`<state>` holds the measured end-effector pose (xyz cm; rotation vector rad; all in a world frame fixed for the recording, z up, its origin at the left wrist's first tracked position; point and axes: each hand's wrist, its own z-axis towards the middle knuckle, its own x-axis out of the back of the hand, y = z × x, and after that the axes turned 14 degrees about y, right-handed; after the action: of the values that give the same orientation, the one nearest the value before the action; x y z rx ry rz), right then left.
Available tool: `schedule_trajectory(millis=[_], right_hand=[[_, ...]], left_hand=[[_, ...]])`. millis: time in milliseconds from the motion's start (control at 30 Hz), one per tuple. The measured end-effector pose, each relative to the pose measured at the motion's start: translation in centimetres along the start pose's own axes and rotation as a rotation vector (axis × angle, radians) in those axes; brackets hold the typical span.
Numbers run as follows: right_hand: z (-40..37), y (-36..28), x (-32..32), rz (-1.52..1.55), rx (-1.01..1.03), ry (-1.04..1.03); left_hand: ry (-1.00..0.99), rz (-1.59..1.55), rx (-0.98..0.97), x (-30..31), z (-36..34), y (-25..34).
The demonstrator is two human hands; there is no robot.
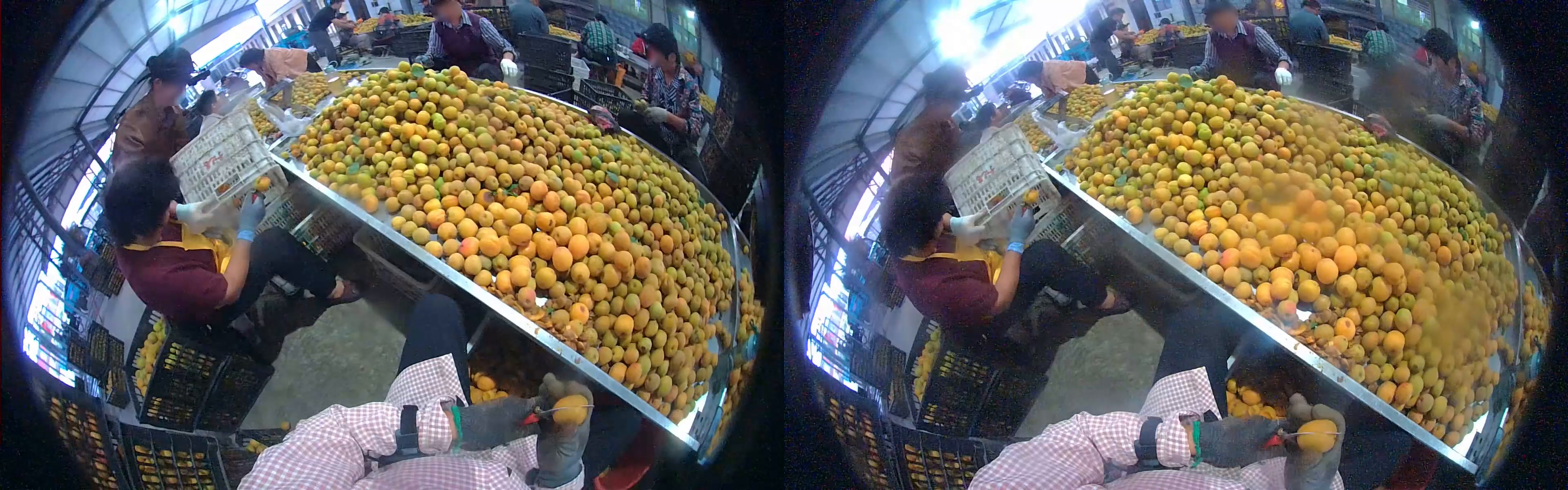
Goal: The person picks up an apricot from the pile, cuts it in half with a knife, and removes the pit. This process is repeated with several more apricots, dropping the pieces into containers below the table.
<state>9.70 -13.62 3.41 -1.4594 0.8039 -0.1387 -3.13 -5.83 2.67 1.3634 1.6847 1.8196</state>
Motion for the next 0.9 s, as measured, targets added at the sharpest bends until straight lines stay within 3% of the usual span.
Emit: schedule_trajectory(millis=[33, 167, 233, 300, 333, 367, 433, 500, 533, 567, 667, 767, 833, 900], right_hand=[[0.0, 0.2, -0.1, 0.052, -0.007, 0.032], [1.1, -1.6, 3.2, -0.467, 0.083, -0.099], [1.2, -0.8, 3.5, -0.473, 0.132, -0.124], [0.4, -0.1, 1.4, -0.105, 0.127, 0.025], [0.4, 1.0, 1.5, 0.156, -0.091, 0.078], [0.3, 0.6, 0.6, 0.266, -0.132, -0.005], [0.8, 1.6, 1.5, 0.28, -0.185, -0.034], [1.3, -0.1, 2.5, -0.031, -0.119, -0.173], [1.5, 0.1, 3.2, -0.058, -0.118, -0.2], [1.1, -0.2, 3.4, -0.072, -0.115, -0.16], [0.2, 0.5, 1.7, 0.288, -0.252, -0.06], [0.0, 1.2, 1.1, 0.377, -0.272, 0.0], [0.4, 0.4, 2.3, 0.306, -0.267, -0.052], [1.2, -0.6, 3.4, -0.045, -0.174, -0.214]], left_hand=[[-0.002, 0.001, 0.0, 0.8, 0.1, 0.3], [-0.01, 0.023, 0.031, 2.0, 0.1, 1.4], [-0.041, -0.014, 0.028, 0.9, 0.1, 1.0], [0.183, -0.134, -0.133, -1.1, 0.0, -0.4], [0.165, -0.144, -0.135, -1.4, 0.1, -1.1], [0.16, -0.026, -0.056, -1.1, 0.3, -1.1], [0.137, 0.014, 0.033, -0.2, 0.6, 0.0], [0.074, 0.147, 0.007, -0.1, 0.7, -1.6], [0.126, 0.038, -0.138, -0.4, 0.4, -2.2], [0.087, 0.084, -0.054, 0.2, 0.2, -0.1], [0.188, 0.079, -0.168, -1.5, 0.4, -1.7], [0.215, 0.053, -0.129, -1.1, 0.5, -1.6], [0.173, 0.203, -0.024, -0.2, 0.6, -0.4], [0.07, 0.25, -0.001, 0.1, 0.6, -0.2]])
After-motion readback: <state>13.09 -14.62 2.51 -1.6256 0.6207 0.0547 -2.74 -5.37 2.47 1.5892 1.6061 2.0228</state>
